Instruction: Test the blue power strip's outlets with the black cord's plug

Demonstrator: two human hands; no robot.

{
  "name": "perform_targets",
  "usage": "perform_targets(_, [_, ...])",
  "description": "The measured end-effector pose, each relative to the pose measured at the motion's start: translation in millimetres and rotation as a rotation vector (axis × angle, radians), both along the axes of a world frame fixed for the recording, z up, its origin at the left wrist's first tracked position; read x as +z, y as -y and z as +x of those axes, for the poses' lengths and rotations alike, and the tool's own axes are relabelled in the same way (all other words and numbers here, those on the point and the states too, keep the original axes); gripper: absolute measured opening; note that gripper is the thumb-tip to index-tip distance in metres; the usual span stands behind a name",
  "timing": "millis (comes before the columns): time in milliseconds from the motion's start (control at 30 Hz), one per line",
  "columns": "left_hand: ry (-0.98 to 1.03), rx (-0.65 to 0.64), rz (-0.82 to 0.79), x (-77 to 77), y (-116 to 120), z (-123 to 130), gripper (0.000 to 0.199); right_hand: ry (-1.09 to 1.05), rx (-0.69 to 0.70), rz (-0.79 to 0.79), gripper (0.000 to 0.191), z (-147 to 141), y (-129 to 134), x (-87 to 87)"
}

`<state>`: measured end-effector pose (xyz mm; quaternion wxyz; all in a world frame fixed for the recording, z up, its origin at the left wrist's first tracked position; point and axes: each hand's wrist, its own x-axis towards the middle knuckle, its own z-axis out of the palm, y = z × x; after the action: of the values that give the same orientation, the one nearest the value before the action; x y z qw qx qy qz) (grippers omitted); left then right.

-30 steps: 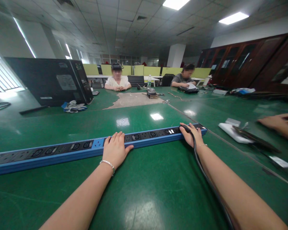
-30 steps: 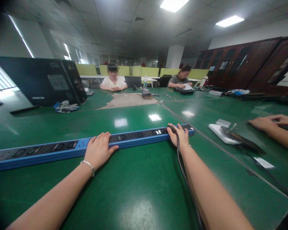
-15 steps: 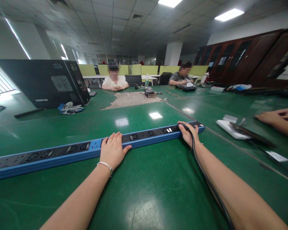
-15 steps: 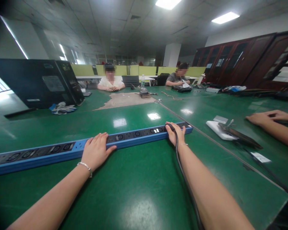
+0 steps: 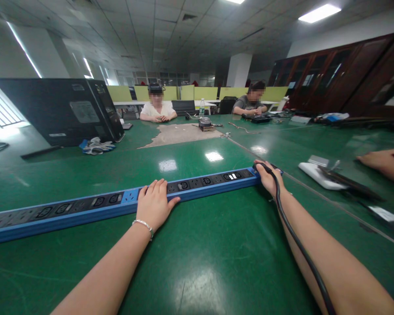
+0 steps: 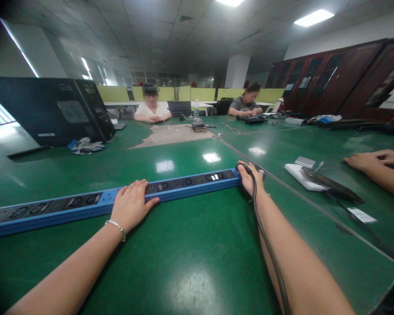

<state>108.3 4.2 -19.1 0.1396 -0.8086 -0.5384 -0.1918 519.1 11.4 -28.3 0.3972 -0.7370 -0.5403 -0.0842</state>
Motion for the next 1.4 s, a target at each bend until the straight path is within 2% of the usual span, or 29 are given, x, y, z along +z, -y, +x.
perform_targets(133, [-0.011,0.005,-0.001,1.0,0,1,0.058,-0.073,0.003,-0.021,0.042,1,-1,3.0])
perform_targets(367, [0.002,-0.002,-0.008,1.5,1,0,0.057,0.010,-0.016,-0.083,0.038,4,-1,-2.0])
perform_targets(867, [-0.007,-0.001,0.006,-1.6,0,-1,0.057,0.149,-0.055,-0.032,0.041,-7,11,-1.4])
perform_targets(1100, [0.009,0.000,-0.009,0.1,0,1,0.056,0.044,-0.009,0.063,0.042,-8,10,0.8])
perform_targets(1400, [-0.010,0.006,0.002,0.9,1,1,0.055,0.037,-0.006,0.041,0.036,-7,8,3.7])
